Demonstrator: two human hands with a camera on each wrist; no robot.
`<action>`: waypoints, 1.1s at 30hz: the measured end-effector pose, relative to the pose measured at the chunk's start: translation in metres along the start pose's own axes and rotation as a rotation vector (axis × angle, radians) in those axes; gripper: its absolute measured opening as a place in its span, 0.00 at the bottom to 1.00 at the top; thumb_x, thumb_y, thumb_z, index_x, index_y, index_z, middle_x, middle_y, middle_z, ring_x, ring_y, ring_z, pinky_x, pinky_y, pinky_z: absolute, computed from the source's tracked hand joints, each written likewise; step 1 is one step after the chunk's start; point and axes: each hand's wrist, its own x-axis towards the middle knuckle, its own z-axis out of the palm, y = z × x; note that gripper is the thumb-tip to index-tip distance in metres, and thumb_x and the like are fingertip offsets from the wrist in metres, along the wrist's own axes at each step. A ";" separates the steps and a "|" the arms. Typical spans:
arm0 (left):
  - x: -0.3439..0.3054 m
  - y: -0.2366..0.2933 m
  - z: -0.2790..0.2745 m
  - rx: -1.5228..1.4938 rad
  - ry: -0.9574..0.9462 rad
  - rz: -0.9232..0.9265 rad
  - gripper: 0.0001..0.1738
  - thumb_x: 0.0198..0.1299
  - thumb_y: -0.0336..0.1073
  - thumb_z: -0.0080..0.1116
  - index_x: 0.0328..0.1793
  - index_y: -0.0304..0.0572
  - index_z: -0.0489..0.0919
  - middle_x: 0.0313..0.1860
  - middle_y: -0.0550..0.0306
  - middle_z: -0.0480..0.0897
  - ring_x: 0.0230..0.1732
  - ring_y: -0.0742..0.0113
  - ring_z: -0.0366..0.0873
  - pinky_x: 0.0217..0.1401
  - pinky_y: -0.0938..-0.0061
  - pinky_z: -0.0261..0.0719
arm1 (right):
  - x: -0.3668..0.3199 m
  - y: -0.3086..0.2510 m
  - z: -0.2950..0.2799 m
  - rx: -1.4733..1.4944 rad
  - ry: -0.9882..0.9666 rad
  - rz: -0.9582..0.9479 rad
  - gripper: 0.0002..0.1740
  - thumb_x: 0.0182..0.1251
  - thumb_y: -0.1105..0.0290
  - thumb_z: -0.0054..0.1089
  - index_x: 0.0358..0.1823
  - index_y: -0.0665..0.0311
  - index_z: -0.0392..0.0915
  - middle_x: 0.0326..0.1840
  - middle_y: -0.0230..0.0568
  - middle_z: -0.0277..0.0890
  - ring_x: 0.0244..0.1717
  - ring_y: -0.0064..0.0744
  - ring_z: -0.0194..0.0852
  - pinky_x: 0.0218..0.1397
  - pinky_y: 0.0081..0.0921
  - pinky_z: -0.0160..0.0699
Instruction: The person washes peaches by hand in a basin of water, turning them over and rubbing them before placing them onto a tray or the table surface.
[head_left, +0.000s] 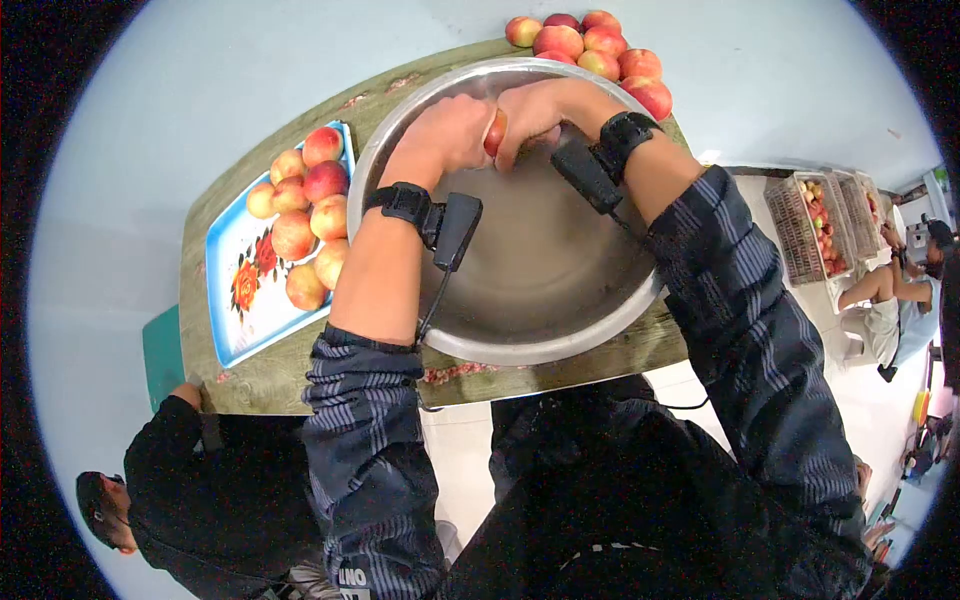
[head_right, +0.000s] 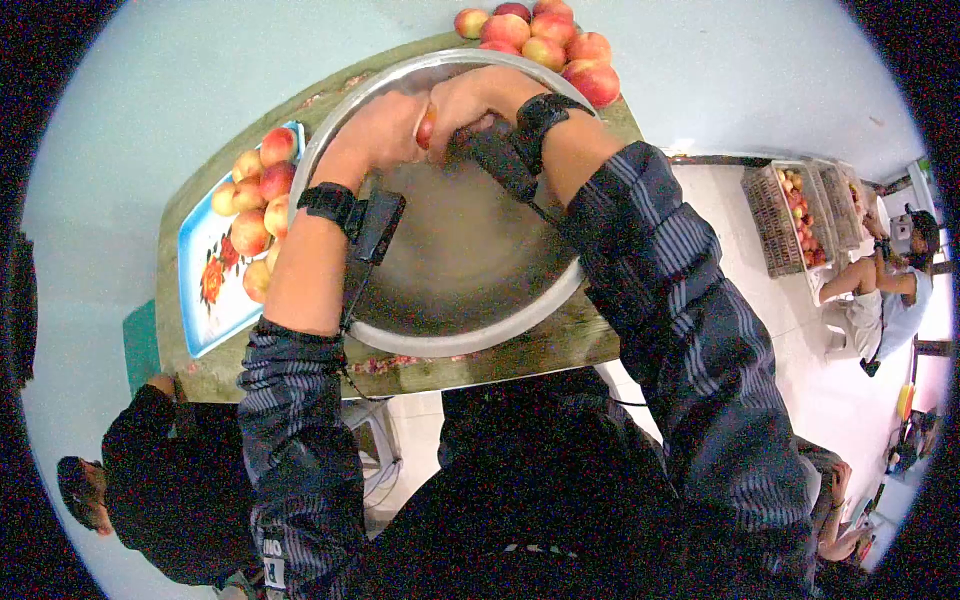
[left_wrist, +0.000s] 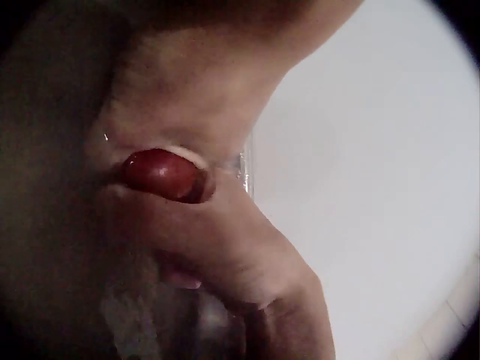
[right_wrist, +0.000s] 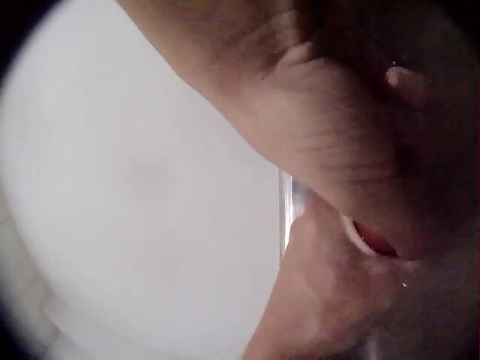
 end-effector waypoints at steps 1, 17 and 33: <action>0.000 0.000 -0.001 0.020 0.016 -0.012 0.24 0.42 0.41 0.73 0.46 0.39 0.81 0.40 0.38 0.86 0.43 0.38 0.84 0.50 0.51 0.83 | 0.005 0.004 -0.002 0.026 -0.010 0.003 0.21 0.43 0.53 0.74 0.32 0.63 0.83 0.26 0.36 0.78 0.27 0.32 0.76 0.29 0.33 0.77; -0.013 0.008 -0.011 -0.004 -0.037 -0.125 0.19 0.42 0.41 0.72 0.36 0.34 0.85 0.33 0.37 0.85 0.38 0.38 0.85 0.46 0.53 0.84 | -0.007 -0.033 0.022 -0.419 0.386 0.093 0.20 0.39 0.57 0.75 0.36 0.56 0.88 0.36 0.41 0.87 0.41 0.44 0.87 0.44 0.39 0.85; -0.003 0.019 -0.017 0.020 -0.181 -0.052 0.24 0.39 0.45 0.73 0.44 0.41 0.85 0.39 0.39 0.86 0.42 0.41 0.85 0.49 0.54 0.84 | 0.004 0.000 -0.003 -0.095 -0.107 0.024 0.24 0.40 0.56 0.76 0.37 0.65 0.87 0.36 0.42 0.87 0.36 0.38 0.85 0.38 0.36 0.81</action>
